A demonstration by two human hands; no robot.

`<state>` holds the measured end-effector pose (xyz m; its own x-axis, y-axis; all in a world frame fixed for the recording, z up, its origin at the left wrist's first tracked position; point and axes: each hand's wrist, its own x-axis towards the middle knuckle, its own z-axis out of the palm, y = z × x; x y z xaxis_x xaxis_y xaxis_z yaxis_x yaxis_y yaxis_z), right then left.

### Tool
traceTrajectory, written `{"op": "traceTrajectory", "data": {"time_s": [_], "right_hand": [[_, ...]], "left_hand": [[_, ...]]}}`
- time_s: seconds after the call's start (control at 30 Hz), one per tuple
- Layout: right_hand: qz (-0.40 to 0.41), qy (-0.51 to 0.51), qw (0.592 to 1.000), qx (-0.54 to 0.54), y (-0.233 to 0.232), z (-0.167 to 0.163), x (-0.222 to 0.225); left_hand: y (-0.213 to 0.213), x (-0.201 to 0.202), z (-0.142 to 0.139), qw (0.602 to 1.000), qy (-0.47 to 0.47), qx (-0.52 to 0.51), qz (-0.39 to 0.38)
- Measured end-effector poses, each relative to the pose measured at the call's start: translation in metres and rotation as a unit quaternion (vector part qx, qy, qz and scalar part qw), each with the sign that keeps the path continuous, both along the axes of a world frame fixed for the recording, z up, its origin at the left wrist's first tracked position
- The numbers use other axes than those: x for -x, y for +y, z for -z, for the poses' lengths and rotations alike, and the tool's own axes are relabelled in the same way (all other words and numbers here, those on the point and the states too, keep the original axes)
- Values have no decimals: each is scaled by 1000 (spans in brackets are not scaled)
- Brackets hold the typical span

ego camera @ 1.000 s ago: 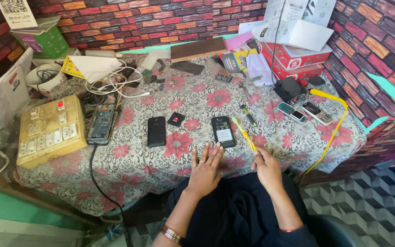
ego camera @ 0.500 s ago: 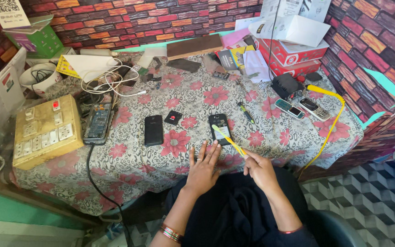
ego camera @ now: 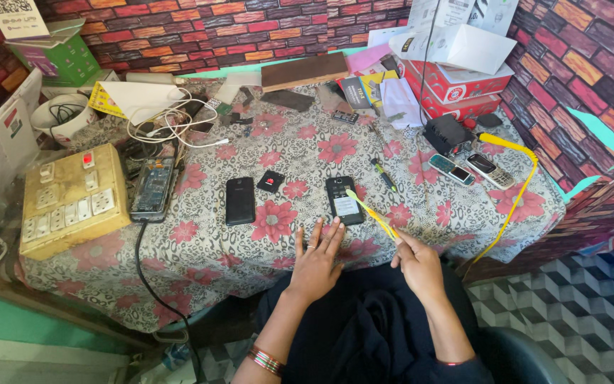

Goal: The person disassembles a mobile phone on a workbench, removing the back cover and battery and handling the exposed internal board. They brush the phone's internals with a small yellow brush, manipulate small components, and press parts back into the phone body while checking the device in their hands.

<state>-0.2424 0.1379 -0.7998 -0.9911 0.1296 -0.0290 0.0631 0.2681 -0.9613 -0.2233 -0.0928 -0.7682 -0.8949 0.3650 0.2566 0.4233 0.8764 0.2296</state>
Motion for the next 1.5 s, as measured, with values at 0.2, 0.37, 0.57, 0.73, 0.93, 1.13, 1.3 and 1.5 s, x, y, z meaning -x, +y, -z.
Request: {"op": "traceTrajectory", "data": {"time_s": [0.2, 0.37, 0.57, 0.73, 0.93, 1.13, 1.3, 1.5], "right_hand": [[-35, -21, 995, 87, 16, 20, -20], [-54, -42, 991, 113, 12, 34, -42], [-23, -14, 995, 96, 21, 38, -44], [-15, -8, 996, 84, 31, 42, -50], [-58, 27, 992, 104, 23, 47, -52], [-31, 11, 997, 65, 41, 47, -50], [-12, 41, 999, -5, 53, 46, -49], [33, 56, 996, -56, 53, 34, -40]], "left_hand": [[0, -1, 2, 1000, -3, 0, -1], [0, 0, 3, 1000, 8, 0, 3], [-2, -1, 2, 1000, -13, -4, -1], [1, 0, 2, 1000, -3, -1, 0], [1, 1, 1, 1000, -8, 0, 0], [-5, 8, -3, 986, 10, -166, -13], [-6, 7, -5, 995, 6, -104, -12], [-3, 9, -2, 998, 10, -69, -10]]}}
